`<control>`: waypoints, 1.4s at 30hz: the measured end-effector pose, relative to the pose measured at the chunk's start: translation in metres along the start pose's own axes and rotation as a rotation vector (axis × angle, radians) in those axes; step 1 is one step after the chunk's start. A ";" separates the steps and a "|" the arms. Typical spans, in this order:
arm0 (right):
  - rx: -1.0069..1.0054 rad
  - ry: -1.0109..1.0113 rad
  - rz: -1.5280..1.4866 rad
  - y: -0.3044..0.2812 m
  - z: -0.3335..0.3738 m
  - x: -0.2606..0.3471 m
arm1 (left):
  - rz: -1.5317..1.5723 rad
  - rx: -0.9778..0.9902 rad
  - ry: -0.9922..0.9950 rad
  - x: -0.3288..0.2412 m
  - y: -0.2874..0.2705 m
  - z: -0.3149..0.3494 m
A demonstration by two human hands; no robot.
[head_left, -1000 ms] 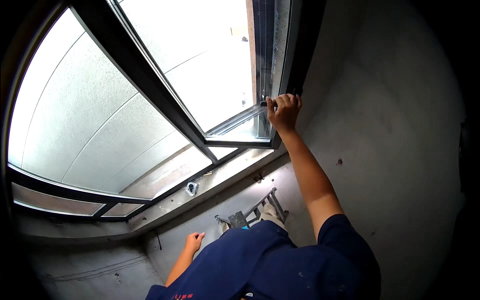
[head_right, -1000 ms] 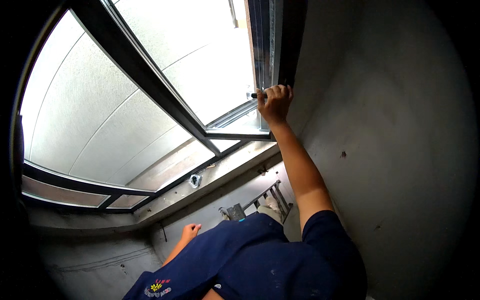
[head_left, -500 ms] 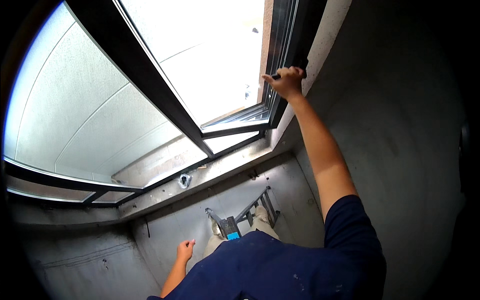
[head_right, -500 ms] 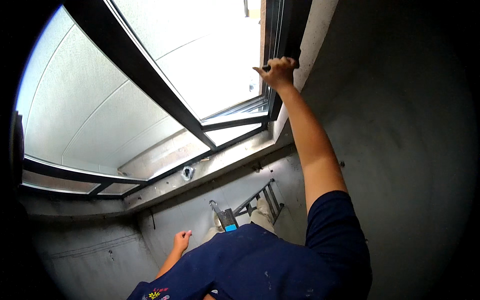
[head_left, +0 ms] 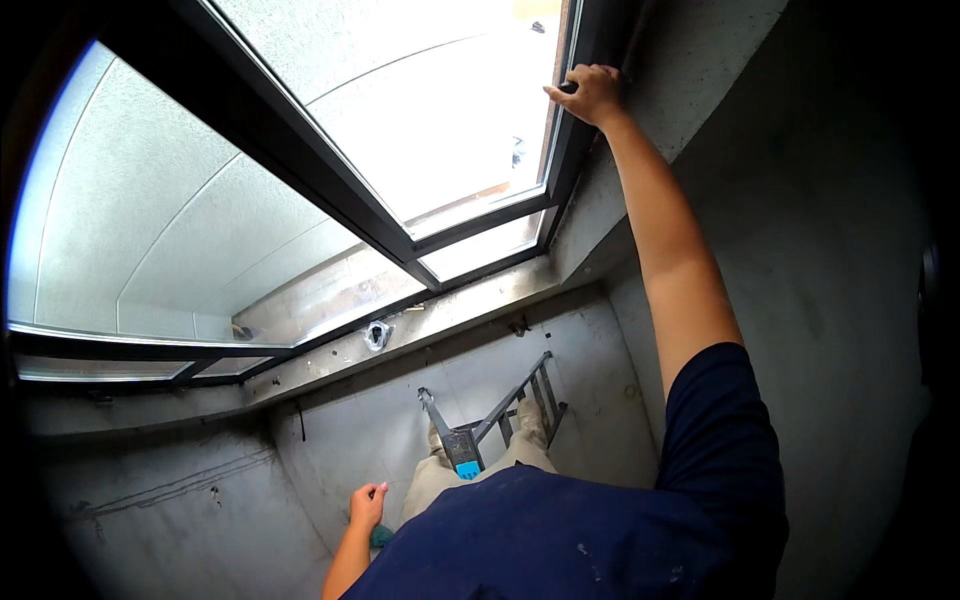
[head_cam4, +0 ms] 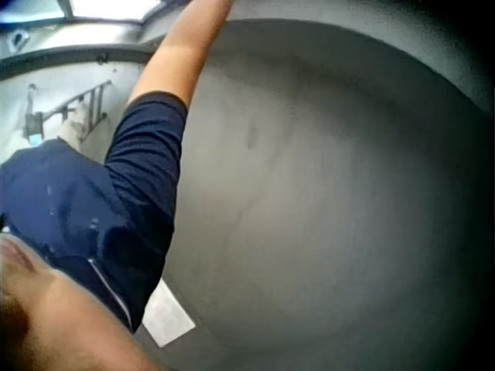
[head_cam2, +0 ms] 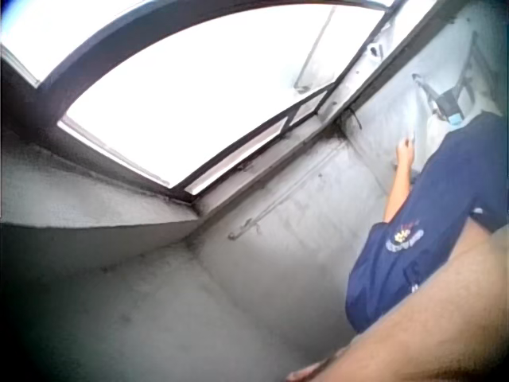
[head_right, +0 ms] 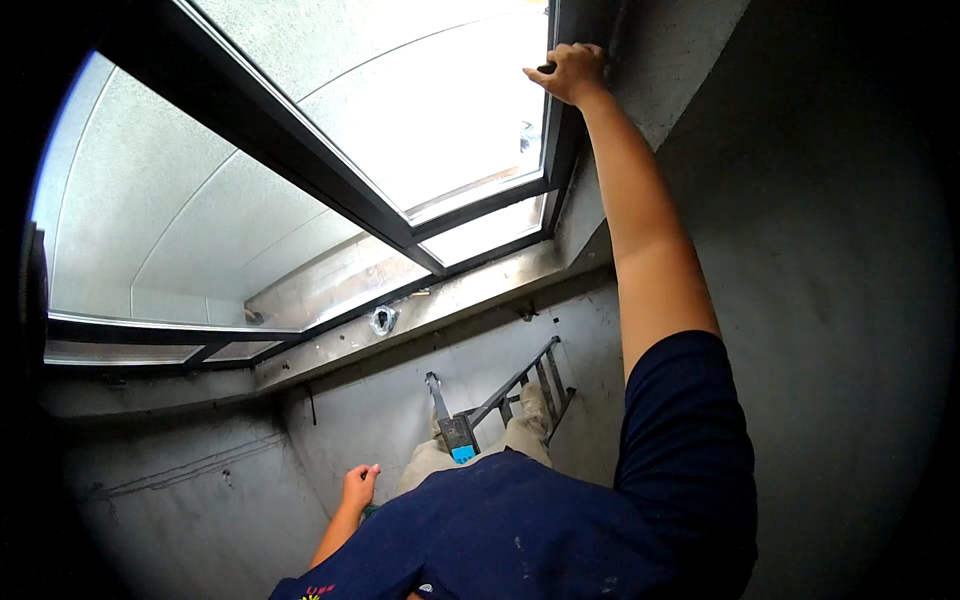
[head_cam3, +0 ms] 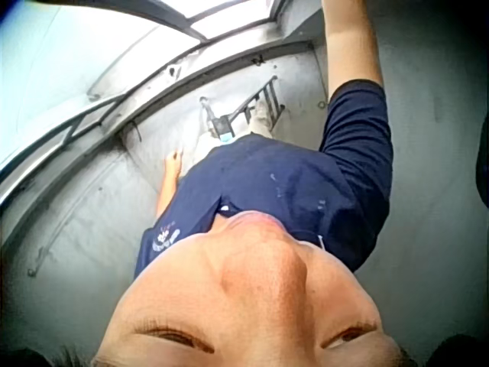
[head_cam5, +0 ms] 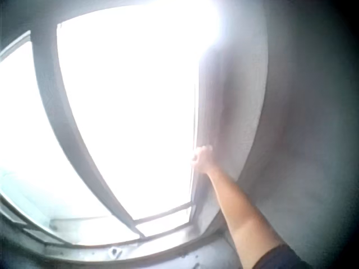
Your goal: The person installs a window frame by hand, then uses a rubber mallet to tap the frame into place. The person also uses a utility knife to trim excess material from the frame. The person works with a coworker who is also installing a window frame.
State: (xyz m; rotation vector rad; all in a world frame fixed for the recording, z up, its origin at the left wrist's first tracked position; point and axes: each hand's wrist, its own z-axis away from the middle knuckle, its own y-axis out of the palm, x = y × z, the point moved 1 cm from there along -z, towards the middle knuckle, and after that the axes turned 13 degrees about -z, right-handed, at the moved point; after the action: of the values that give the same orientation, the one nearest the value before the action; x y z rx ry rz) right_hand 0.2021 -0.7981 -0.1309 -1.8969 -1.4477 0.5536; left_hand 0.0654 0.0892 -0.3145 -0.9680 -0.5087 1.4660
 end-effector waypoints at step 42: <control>0.610 -0.350 0.631 0.050 0.072 -0.078 | 0.278 -0.120 -0.363 0.130 0.037 0.061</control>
State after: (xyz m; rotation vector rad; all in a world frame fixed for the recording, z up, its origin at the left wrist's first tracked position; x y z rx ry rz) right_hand 0.1634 -0.8617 -0.2217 -1.7603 -0.6920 1.4932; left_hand 0.0070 0.2222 -0.3440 -0.8940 -0.7540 1.8955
